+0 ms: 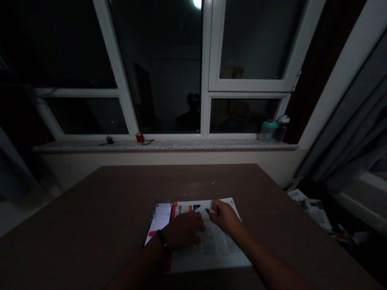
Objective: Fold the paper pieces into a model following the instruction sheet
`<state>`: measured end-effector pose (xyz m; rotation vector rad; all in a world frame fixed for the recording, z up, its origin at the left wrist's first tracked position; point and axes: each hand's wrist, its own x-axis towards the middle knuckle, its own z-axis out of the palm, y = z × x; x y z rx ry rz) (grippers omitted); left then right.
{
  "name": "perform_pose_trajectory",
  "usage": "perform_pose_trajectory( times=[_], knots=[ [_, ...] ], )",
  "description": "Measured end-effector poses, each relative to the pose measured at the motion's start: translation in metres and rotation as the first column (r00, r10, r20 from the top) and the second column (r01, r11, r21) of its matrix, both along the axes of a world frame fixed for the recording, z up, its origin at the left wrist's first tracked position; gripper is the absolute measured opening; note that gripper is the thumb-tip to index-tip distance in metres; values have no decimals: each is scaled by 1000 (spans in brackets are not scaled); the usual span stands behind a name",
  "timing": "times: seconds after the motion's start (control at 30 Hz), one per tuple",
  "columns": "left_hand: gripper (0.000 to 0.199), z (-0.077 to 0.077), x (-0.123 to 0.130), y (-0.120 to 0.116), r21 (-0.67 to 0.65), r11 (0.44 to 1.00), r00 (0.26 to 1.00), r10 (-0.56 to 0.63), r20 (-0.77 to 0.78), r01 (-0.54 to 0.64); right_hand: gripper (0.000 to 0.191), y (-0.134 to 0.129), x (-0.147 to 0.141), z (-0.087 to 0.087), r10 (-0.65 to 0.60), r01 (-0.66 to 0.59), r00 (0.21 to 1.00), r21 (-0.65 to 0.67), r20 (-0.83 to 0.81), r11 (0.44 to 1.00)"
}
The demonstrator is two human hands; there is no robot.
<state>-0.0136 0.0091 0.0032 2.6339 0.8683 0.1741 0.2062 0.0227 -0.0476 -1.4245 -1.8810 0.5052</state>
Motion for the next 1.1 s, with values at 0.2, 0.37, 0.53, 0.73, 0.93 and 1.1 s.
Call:
perform_pose_trajectory(
  times=[0.2,0.37,0.53,0.73,0.93,1.1],
  knots=[
    [48,1,-8,5,-99,993,996,-63,70,69,10,2,5,-7,21,-15,995,60,-96,998],
    [52,-4,-5,4,-120,993,997,7,79,2,6,3,5,-8,30,-29,977,4,-212,1000],
    [53,-7,2,2,-92,995,995,31,93,-22,8,-2,2,-1,89,-99,979,-48,-182,994],
    [56,-5,3,0,-82,996,996,45,71,-39,9,-6,-1,-1,167,-176,978,-59,-123,983],
    [49,-3,4,-1,-82,995,996,55,75,-48,15,4,0,-7,31,-30,996,16,-84,999],
    [48,-3,5,-2,-72,995,995,69,74,-64,17,10,3,-7,-40,44,998,78,-55,996]
  ],
)
